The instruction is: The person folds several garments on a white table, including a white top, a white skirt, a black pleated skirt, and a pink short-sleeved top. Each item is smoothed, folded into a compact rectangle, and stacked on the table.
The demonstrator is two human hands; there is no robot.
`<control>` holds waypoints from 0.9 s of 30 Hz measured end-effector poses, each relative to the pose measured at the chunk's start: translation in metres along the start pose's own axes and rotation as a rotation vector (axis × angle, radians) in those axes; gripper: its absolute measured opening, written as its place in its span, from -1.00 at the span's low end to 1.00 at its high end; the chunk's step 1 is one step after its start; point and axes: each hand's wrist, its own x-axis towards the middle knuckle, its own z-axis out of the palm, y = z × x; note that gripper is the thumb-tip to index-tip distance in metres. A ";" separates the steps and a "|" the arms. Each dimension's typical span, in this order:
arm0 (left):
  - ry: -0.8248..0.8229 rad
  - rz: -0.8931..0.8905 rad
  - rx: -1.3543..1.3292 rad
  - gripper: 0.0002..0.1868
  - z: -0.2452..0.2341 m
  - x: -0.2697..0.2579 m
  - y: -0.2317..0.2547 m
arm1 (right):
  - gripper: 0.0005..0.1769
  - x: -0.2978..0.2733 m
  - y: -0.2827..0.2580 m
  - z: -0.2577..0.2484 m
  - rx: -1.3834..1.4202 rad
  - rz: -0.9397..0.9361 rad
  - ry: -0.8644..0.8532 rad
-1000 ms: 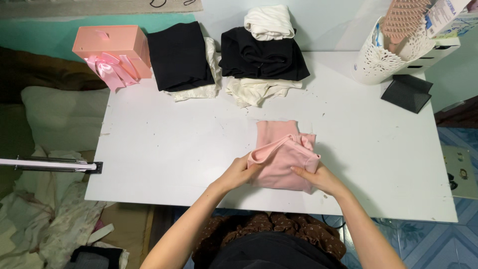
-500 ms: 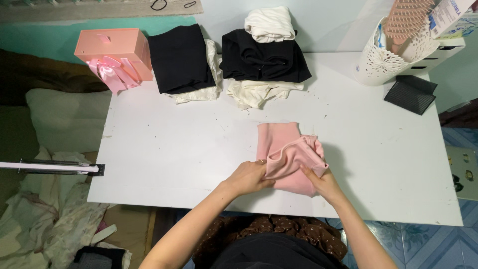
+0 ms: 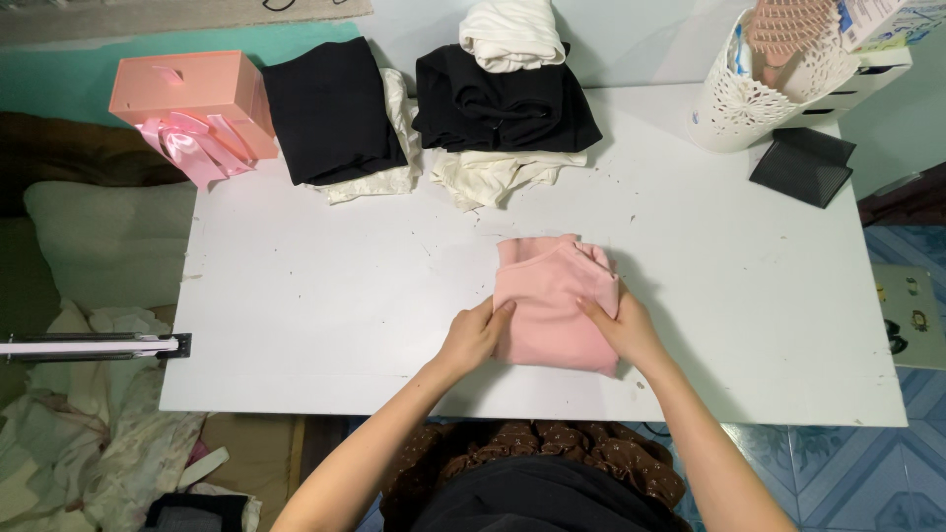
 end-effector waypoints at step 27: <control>0.239 0.499 0.831 -0.26 0.028 0.030 -0.007 | -0.24 0.024 -0.008 0.019 -0.883 -0.440 0.065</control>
